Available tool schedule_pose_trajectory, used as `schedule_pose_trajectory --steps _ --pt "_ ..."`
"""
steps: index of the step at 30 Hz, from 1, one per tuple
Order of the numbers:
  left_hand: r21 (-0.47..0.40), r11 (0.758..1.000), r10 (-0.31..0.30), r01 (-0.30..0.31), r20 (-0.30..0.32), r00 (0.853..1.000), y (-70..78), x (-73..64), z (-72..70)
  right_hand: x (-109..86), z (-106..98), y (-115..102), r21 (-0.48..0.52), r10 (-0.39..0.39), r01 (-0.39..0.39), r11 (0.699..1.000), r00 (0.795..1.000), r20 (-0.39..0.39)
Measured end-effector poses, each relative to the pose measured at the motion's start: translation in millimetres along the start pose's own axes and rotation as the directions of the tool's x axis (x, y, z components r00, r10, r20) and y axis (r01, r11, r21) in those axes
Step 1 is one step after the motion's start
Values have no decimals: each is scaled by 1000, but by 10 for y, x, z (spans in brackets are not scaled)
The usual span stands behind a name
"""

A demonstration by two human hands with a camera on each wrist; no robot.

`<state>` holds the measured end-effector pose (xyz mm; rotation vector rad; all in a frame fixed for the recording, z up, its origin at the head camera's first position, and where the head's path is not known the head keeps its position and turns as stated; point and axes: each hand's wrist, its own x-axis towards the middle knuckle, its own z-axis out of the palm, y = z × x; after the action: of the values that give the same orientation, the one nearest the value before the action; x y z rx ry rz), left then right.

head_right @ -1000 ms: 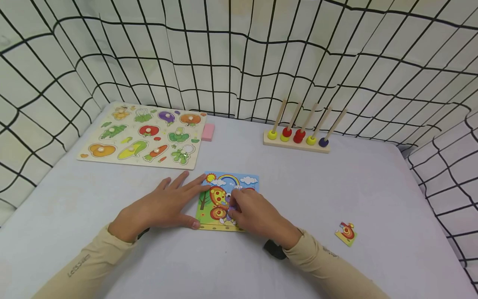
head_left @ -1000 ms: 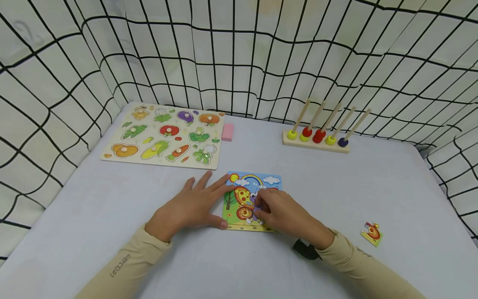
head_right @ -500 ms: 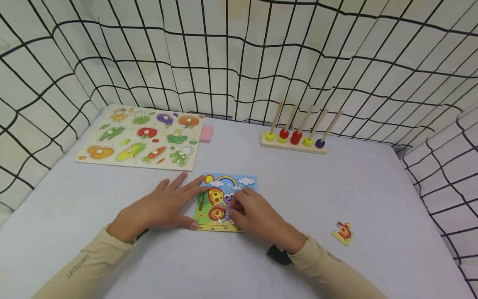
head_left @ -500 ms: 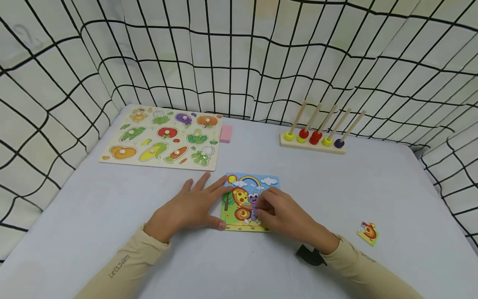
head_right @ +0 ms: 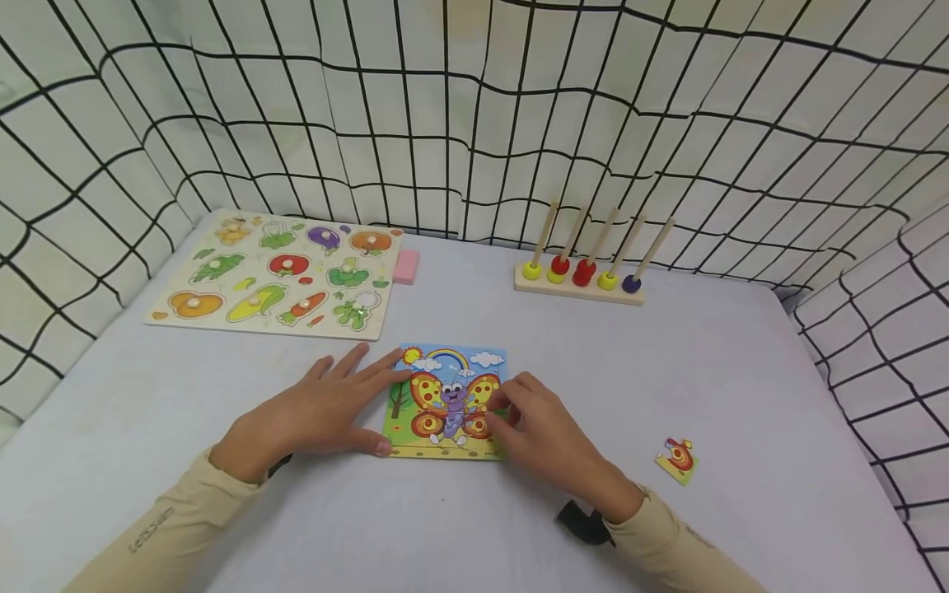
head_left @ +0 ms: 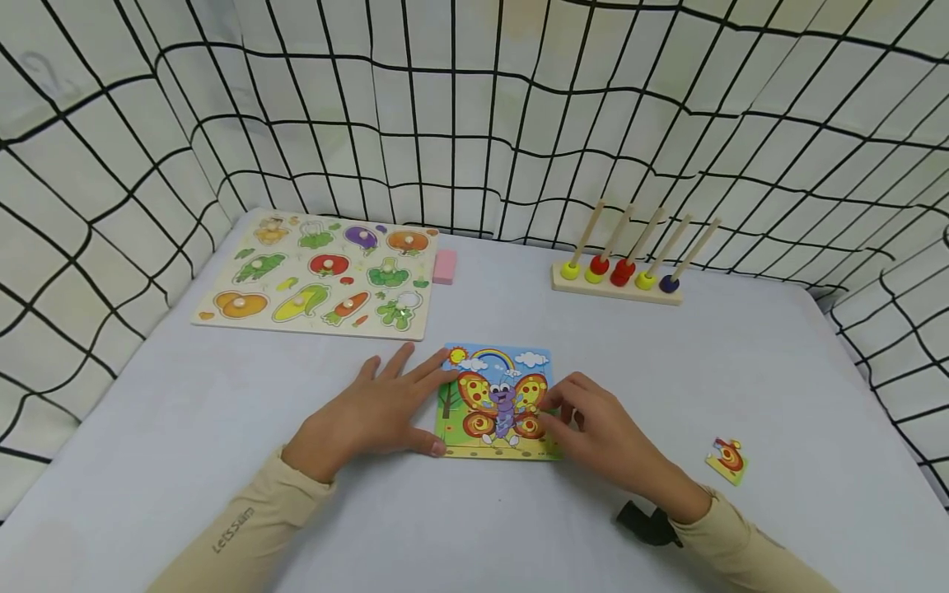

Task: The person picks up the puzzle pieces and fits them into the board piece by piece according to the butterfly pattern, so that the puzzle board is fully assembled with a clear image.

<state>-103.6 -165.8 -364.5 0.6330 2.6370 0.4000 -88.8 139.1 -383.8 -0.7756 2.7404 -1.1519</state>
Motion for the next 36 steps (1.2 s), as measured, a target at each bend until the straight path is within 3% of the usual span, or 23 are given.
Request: schedule_pose_trajectory --steps 36 --pt "-7 1000 -3 3 4 1000 8 1 -1 -577 -511 351 -91 130 -144 985 981 -142"
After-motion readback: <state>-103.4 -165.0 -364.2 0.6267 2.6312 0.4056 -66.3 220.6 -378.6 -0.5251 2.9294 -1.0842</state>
